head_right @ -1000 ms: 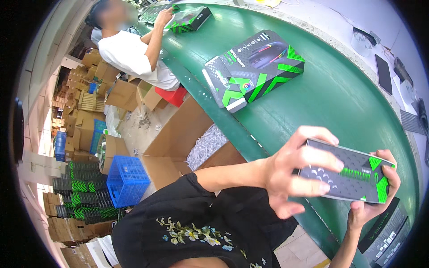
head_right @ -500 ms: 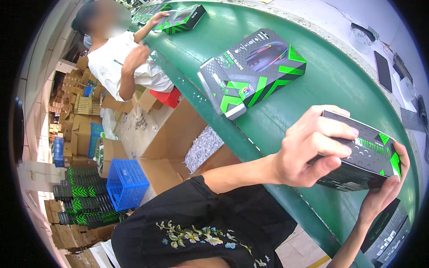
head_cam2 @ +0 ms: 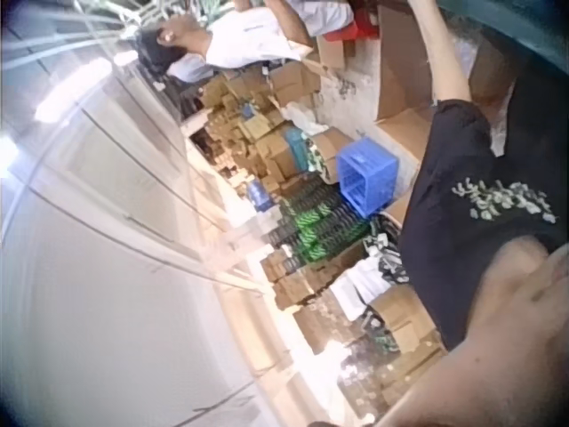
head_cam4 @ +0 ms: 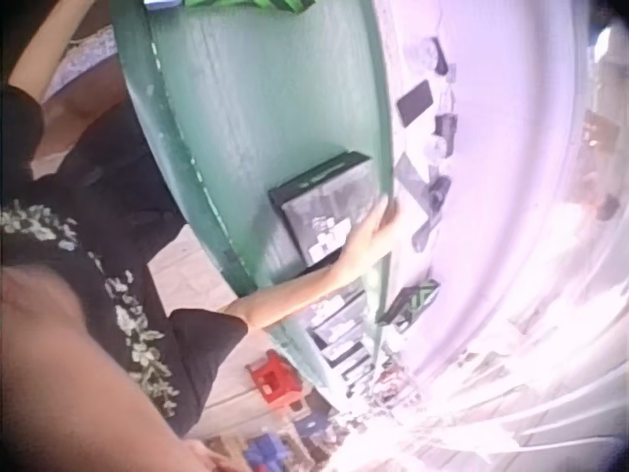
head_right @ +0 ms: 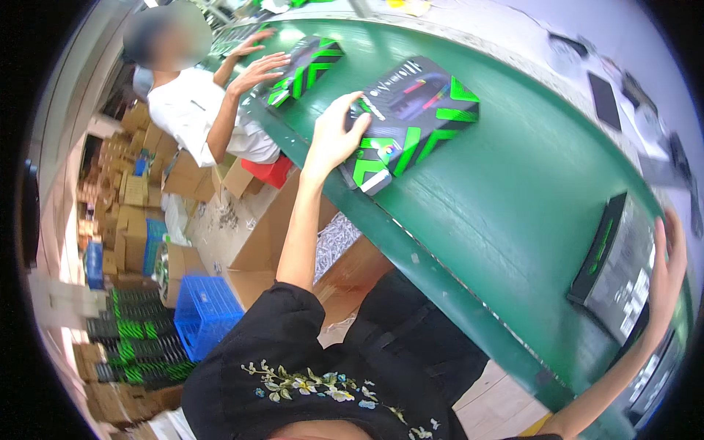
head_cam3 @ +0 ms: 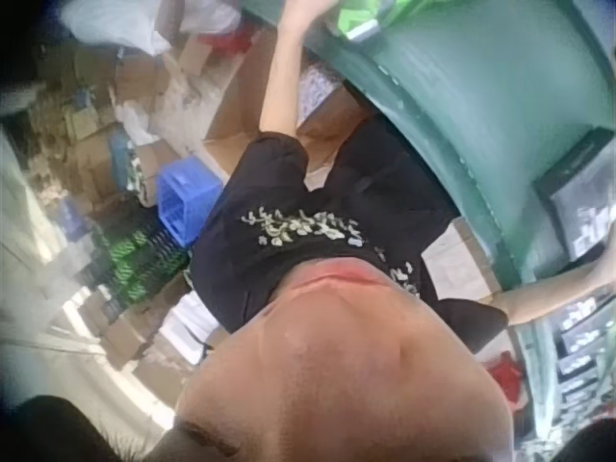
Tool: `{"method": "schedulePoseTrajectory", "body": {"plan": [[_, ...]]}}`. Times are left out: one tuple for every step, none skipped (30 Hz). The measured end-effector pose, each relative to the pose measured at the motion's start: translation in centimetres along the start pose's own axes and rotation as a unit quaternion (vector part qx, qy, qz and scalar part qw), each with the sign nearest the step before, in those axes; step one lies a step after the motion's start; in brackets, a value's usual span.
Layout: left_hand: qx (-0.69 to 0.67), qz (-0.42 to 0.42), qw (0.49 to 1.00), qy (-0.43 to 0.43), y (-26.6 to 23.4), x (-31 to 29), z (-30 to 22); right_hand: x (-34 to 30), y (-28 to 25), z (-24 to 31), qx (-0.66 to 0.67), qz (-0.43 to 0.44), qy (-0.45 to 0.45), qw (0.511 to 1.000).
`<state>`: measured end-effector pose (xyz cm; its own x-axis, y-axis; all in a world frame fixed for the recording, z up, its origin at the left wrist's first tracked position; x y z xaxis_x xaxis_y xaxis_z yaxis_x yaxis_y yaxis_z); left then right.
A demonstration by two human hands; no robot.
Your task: Checking and folding gaming mouse packaging boxes on a conveyor belt.
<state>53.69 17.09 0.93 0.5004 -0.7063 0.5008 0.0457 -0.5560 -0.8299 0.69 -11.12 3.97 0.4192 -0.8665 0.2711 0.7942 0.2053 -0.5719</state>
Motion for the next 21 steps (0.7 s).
{"method": "schedulePoseTrajectory", "body": {"plan": [[0.010, -0.005, 1.000, -0.002, -0.5, -0.4, -0.8, -0.5, 2.6, 3.8, 0.043, 0.028, -0.019, 0.999], [0.081, -0.015, 0.997, -0.006, -1.0, -1.2, -1.9, -1.4, 5.1, 7.3, 0.050, 0.068, -0.036, 0.996], [0.136, -0.019, 0.990, -0.007, -2.6, -2.3, -1.7, -1.8, 8.6, 10.6, 0.070, 0.117, -0.066, 0.988], [0.109, 0.012, 0.994, -0.017, -2.9, -2.6, -2.6, -2.5, 10.6, 12.8, 0.111, 0.174, -0.043, 0.978], [0.083, 0.045, 0.995, -0.026, -3.4, -3.0, -3.4, -3.5, 12.8, 14.3, 0.154, 0.227, -0.018, 0.961], [0.066, 0.059, 0.996, -0.012, -3.6, -3.3, -5.2, -4.4, 14.0, 15.4, 0.166, 0.261, -0.023, 0.951], [0.008, 0.088, 0.996, -0.011, -3.8, -3.7, -6.7, -5.2, 15.6, 15.9, 0.182, 0.299, -0.030, 0.936], [-0.051, 0.119, 0.992, -0.014, -3.3, -4.5, -7.9, -5.8, 16.7, 15.7, 0.188, 0.300, -0.040, 0.934], [-0.067, 0.128, 0.989, -0.008, -3.0, -5.0, -8.9, -6.3, 17.1, 15.5, 0.192, 0.301, -0.056, 0.932], [-0.155, 0.152, 0.976, -0.025, -2.3, -5.7, -9.1, -6.4, 17.7, 14.7, 0.187, 0.267, -0.060, 0.943], [-0.237, 0.174, 0.955, -0.045, -2.2, -6.2, -8.9, -6.4, 18.2, 14.2, 0.185, 0.236, -0.067, 0.952], [-0.251, 0.200, 0.943, -0.082, -2.1, -6.6, -8.9, -6.1, 18.5, 13.6, 0.222, 0.213, -0.067, 0.949], [-0.235, 0.188, 0.951, -0.063, -2.1, -6.8, -8.2, -5.9, 19.0, 13.4, 0.206, 0.178, -0.096, 0.958], [-0.265, 0.219, 0.935, -0.089, -2.0, -6.9, -7.9, -5.7, 19.0, 12.8, 0.216, 0.199, -0.071, 0.953], [-0.286, 0.245, 0.919, -0.118, -2.5, -7.0, -7.3, -5.7, 19.3, 12.8, 0.233, 0.223, -0.049, 0.945], [-0.295, 0.255, 0.913, -0.122, -2.8, -7.0, -7.0, -5.9, 19.2, 13.1, 0.237, 0.222, -0.047, 0.945], [-0.291, 0.258, 0.913, -0.121, -2.9, -6.9, -6.8, -6.0, 18.9, 13.5, 0.236, 0.212, -0.047, 0.947], [-0.278, 0.264, 0.919, -0.092, -3.0, -6.7, -6.4, -6.2, 19.1, 13.8, 0.239, 0.202, -0.048, 0.949], [-0.265, 0.270, 0.924, -0.062, -3.4, -6.5, -6.2, -6.3, 19.2, 13.6, 0.251, 0.195, -0.049, 0.947], [-0.272, 0.277, 0.918, -0.077, -3.5, -6.5, -6.3, -6.3, 19.0, 13.6, 0.249, 0.216, -0.037, 0.944], [-0.265, 0.280, 0.919, -0.077, -3.7, -6.5, -6.1, -6.1, 18.6, 13.6, 0.245, 0.238, -0.024, 0.940]]}}
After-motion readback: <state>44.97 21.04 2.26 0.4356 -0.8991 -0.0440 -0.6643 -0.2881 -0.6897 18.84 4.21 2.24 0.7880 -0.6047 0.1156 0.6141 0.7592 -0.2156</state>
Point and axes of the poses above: each hand's wrist, its own x-axis towards the middle knuckle, its own y-axis out of the palm, z = x × y, the point moved 3 cm from there along x, towards the middle knuckle, and after that the axes turned 14 degrees about x, right-handed, at the moved point
